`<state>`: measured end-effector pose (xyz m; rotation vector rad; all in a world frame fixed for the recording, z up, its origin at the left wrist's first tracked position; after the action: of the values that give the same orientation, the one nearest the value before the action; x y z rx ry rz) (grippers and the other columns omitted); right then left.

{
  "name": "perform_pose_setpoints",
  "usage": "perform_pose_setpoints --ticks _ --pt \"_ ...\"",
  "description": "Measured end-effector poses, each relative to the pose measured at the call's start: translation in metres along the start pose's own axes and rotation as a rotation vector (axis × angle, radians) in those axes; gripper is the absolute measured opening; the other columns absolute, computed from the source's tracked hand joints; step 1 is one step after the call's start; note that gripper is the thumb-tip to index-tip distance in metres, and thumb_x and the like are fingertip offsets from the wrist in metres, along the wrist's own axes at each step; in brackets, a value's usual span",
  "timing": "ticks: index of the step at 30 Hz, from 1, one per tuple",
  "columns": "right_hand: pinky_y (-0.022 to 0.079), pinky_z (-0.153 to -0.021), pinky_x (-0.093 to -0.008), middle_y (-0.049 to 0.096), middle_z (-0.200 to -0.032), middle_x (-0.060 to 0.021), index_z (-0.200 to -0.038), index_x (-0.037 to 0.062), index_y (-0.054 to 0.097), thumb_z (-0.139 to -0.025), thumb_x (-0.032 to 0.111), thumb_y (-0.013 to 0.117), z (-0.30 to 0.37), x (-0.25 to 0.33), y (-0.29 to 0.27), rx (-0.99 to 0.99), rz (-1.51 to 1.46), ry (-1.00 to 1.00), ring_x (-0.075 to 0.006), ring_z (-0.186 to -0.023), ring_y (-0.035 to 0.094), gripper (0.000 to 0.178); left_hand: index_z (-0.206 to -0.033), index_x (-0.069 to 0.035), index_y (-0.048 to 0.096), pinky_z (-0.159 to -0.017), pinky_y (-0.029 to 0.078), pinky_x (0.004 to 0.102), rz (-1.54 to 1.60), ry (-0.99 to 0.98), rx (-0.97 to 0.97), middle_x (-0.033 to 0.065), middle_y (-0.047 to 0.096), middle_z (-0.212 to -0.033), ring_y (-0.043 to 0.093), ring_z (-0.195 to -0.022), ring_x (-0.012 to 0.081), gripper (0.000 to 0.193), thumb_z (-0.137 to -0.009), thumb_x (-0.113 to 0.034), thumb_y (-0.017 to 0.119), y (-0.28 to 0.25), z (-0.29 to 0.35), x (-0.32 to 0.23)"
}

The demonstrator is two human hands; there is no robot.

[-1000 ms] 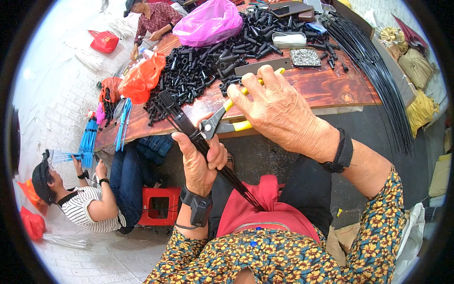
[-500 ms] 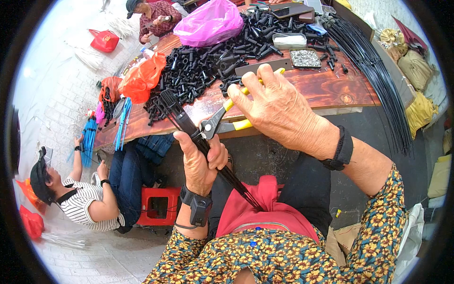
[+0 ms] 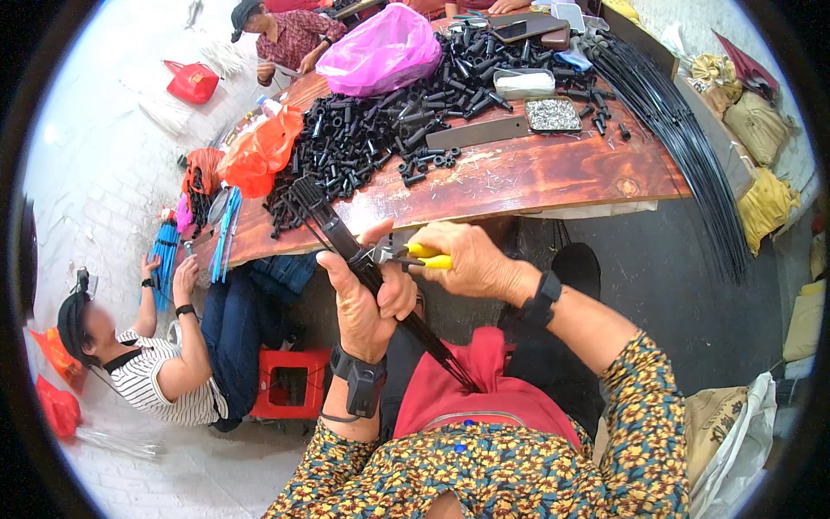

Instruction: The recorder is assembling umbrella rib components, inserting thin rods into a center cap and securing them with pliers.

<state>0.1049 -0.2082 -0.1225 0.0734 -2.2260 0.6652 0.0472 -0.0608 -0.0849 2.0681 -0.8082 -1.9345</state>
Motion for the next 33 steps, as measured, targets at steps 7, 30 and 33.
perform_pose_setpoints --ticks 7,30,33 --pt "0.048 -0.068 -0.0416 0.054 -0.087 -0.0127 -0.102 0.0052 0.058 -0.079 0.014 0.068 -0.005 0.023 -0.019 -0.068 0.451 -0.055 -0.0323 -0.083 0.055 0.026 -0.135 -0.006 0.046 -0.038 0.026 0.0255 -0.057 0.035 -0.144 -0.0042 0.034 -0.048 0.028 -0.036 0.0078 0.087 -0.085 -0.077 0.037 -0.009 0.001 -0.007" --pt "0.047 -0.083 -0.0402 0.049 -0.103 -0.0191 -0.122 -0.0005 0.05 -0.07 0.001 0.065 -0.012 0.077 -0.034 -0.088 0.97 0.063 -0.0347 -0.098 0.048 0.054 -0.128 -0.005 0.051 -0.038 0.024 0.0245 -0.101 0.043 -0.243 -0.004 0.035 -0.048 0.028 -0.036 0.0069 0.081 -0.088 -0.074 0.039 -0.009 -0.007 -0.008" --pt "0.048 -0.081 -0.0389 0.049 -0.102 -0.0187 -0.122 -0.0009 0.05 -0.07 0.002 0.066 -0.013 0.082 -0.032 -0.08 1.045 0.085 -0.0342 -0.098 0.048 0.055 -0.128 -0.005 0.05 -0.037 0.024 0.0244 -0.106 0.051 -0.262 -0.0041 0.035 -0.048 0.028 -0.036 0.0068 0.081 -0.088 -0.074 0.04 -0.011 -0.007 -0.008"
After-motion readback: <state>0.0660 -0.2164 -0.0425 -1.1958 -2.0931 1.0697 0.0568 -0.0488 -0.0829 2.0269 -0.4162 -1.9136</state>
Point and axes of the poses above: each hand's wrist, its own z-axis away from the middle knuckle, its own y-axis out of the palm, x = y × z, the point moved 2 cm from there along -z, towards the middle knuckle
